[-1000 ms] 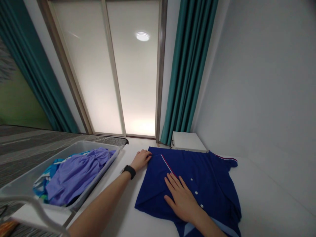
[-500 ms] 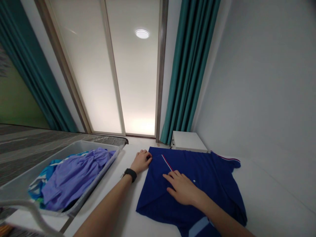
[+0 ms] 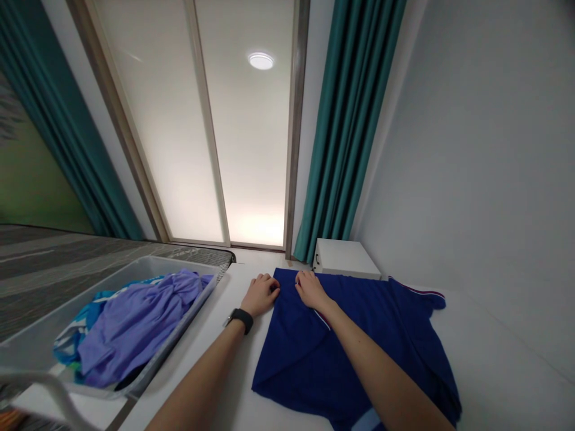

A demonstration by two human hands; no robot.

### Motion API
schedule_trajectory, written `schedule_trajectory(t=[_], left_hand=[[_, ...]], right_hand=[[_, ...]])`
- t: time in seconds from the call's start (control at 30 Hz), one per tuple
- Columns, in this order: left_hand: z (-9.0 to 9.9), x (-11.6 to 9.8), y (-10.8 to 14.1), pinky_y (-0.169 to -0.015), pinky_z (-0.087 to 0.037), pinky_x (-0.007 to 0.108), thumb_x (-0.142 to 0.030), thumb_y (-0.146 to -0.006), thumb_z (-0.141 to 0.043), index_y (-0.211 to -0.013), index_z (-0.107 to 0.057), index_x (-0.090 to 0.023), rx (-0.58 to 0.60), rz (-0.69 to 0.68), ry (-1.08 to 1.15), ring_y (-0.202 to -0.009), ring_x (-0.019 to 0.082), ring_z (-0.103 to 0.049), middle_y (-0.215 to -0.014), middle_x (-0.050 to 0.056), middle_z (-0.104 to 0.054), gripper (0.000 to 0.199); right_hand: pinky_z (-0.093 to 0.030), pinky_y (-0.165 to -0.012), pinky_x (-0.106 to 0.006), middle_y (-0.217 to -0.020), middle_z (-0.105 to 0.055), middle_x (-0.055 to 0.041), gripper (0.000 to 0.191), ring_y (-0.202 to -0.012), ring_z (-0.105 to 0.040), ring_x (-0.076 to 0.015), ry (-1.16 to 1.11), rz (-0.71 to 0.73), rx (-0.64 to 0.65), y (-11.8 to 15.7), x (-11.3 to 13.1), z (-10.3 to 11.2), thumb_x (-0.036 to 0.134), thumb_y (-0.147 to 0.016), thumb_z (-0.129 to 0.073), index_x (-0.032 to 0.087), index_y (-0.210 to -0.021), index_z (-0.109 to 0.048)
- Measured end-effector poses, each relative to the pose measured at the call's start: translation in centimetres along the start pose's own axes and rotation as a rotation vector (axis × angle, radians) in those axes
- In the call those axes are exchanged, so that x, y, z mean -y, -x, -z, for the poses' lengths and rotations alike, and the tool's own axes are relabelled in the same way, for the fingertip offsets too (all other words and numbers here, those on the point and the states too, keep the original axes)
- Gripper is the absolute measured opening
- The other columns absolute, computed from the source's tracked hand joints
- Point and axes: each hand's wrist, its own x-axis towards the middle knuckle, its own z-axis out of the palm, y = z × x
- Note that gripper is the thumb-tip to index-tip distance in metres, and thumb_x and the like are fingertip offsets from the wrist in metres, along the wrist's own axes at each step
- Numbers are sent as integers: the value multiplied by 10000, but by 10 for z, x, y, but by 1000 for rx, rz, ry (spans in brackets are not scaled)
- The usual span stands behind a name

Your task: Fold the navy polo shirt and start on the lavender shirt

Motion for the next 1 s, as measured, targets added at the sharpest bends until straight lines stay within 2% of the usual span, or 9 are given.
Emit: schedule_trajectory(t=[0.17,0.3,0.4,0.5,0.6,0.67,0.77,0.87,1.0], left_hand=[[-2,1,0,-889,-378,400,-332,-874,-571,-948,-664,-236,-5,5,-4,-1032,266,-516,-1003,55,-609,152],[-2,2,0,-894,-378,395,-332,-867,-579,-956,-662,-241,-3,4,-6,-1042,262,-516,-1017,53,-609,152],[-2,1,1,-898,-376,394,-330,-873,-572,-966,-660,-242,-1,3,-8,-1045,257,-516,-1016,53,-605,156],[-1,1,1,-902,-374,391,-330,-882,-563,-977,-658,-242,0,-5,-7,-1047,252,-514,-1020,52,-601,161],[-2,2,1,-897,-375,390,-326,-887,-559,-983,-656,-239,-3,-11,-5,-1046,252,-514,-1025,52,-601,162],[-3,2,1,-893,-376,394,-319,-888,-558,-983,-656,-237,-8,-14,-4,-1047,255,-514,-1028,54,-602,159],[-3,3,1,-895,-377,401,-312,-888,-559,-981,-658,-236,-16,-22,0,-1049,259,-515,-1026,57,-600,155],[-4,4,1,-900,-379,401,-312,-886,-564,-977,-660,-241,-24,-34,13,-1048,256,-517,-1026,56,-602,150],[-6,5,1,-907,-389,410,-312,-870,-585,-955,-669,-241,-47,-43,50,-1042,259,-527,-1015,54,-611,139]], right_hand=[[-434,-798,-273,-1034,-681,-52,245,-952,-644,-180,-11,-31,29,-5,1,-6,188,-994,-361,210,-1209,-476],[-454,-779,-346,-1093,-679,-103,328,-931,-670,-242,58,-75,11,1,8,-9,190,-988,-348,230,-1299,-444],[-460,-805,-408,-1139,-648,-159,370,-960,-657,-281,108,-95,-24,7,13,-4,193,-978,-336,197,-1333,-440],[-413,-926,-463,-1256,-574,-215,402,-1142,-564,-313,144,-58,-74,14,16,5,177,-966,-319,138,-1342,-452],[-318,-1063,-420,-1383,-511,-161,420,-1303,-429,-261,150,68,-81,25,21,9,218,-977,-321,169,-1372,-457],[-252,-1125,-380,-1475,-441,-111,458,-1376,-342,-220,131,195,-43,35,24,5,305,-990,-332,183,-1423,-419],[-155,-1178,-409,-1553,-319,-106,572,-1442,-227,-214,78,315,69,50,21,-7,428,-999,-283,138,-1489,-328],[-112,-1191,-442,-1575,-252,-98,634,-1461,-170,-217,40,323,145,63,12,-12,495,-995,-244,136,-1517,-263],[-114,-1191,-455,-1588,-196,-95,656,-1471,-117,-221,18,313,171,81,2,-6,523,-988,-261,145,-1524,-244]])
